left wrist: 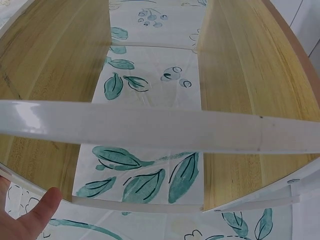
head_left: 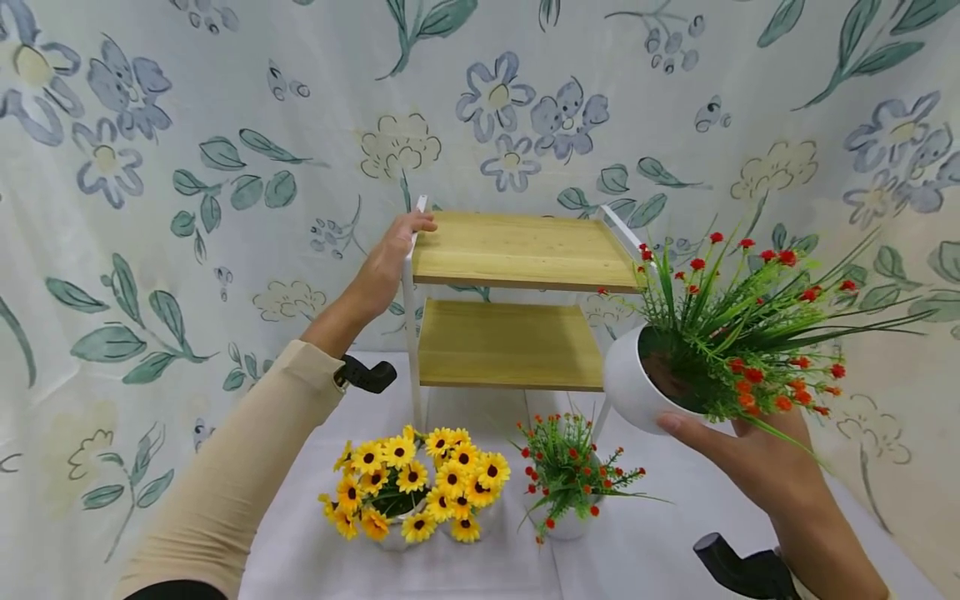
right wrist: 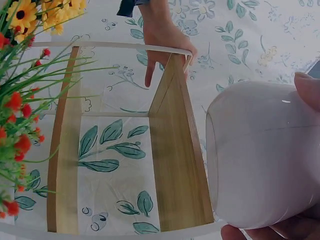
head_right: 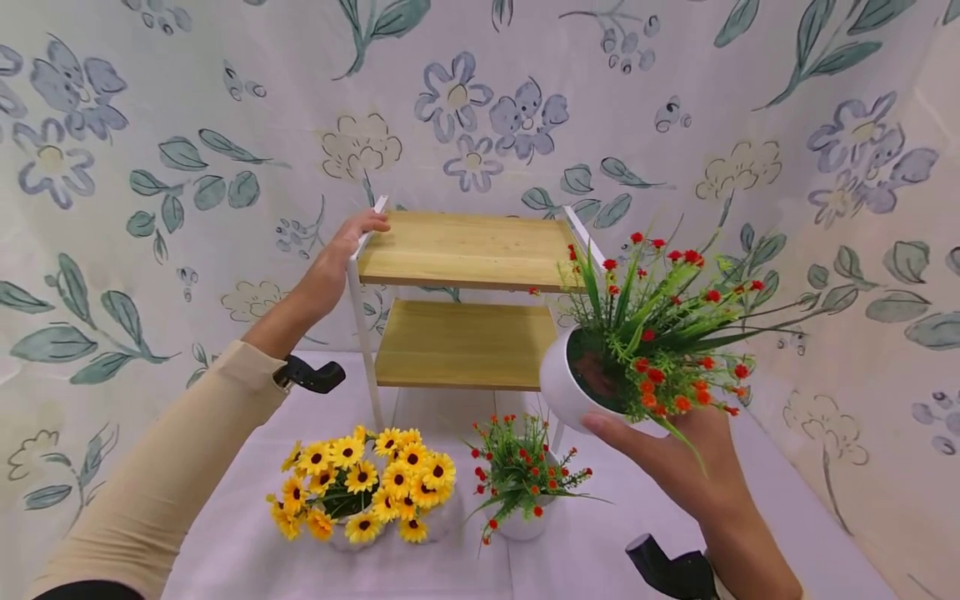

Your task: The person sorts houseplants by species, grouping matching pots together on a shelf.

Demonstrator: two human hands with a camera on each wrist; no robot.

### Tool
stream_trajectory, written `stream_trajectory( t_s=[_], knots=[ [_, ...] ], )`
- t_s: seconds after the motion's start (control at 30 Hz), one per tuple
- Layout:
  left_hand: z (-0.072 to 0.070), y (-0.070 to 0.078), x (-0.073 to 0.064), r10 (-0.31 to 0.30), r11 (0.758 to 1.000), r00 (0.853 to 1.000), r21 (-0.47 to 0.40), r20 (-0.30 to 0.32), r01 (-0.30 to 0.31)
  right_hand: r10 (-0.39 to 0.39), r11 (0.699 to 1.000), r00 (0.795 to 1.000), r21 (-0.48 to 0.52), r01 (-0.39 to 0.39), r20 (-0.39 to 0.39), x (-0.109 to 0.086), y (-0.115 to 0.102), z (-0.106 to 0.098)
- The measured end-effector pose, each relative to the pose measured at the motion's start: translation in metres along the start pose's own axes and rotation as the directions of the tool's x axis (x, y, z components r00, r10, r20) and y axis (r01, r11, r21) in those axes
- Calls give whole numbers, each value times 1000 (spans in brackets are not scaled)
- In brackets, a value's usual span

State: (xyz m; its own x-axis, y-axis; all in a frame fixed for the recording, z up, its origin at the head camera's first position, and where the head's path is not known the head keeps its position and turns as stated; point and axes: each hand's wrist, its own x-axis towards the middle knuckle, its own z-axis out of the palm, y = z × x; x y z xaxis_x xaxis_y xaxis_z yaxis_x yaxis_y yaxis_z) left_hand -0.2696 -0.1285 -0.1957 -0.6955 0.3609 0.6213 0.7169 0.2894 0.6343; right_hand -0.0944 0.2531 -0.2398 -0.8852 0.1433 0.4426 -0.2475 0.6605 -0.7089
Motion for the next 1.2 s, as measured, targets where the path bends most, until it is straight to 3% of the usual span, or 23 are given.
stream_trajectory(
  t_s=[0.17,0.3,0.43,0.5,0.6,0.8,1.03,1.2],
  knots=[
    [-1,13,-3,-21,1000,1000,5,-1,21,18,1000,998,11,-19,61,3,-16,3],
    [2,6,-4,-24,1000,1000,7,13,24,31,999,993,-16,-30,110,4,-28,5],
    [4,-14,0,-13,1000,1000,4,10,13,-114,992,987,66,108,111,13,-41,9],
    [3,-24,3,-7,1000,1000,8,2,7,-197,974,975,132,182,105,20,-46,11],
    [3,-29,5,-1,1000,1000,14,-7,1,-263,947,958,218,235,114,29,-54,13],
    [5,-27,7,-8,1000,1000,19,-13,9,-301,917,941,316,242,153,51,-65,17],
    [7,-19,6,1,1000,1000,-8,-16,-1,-309,910,937,338,241,164,70,-82,20],
    [6,-22,7,-4,1000,1000,2,-22,4,-320,898,932,368,241,172,86,-95,23]
  ],
)
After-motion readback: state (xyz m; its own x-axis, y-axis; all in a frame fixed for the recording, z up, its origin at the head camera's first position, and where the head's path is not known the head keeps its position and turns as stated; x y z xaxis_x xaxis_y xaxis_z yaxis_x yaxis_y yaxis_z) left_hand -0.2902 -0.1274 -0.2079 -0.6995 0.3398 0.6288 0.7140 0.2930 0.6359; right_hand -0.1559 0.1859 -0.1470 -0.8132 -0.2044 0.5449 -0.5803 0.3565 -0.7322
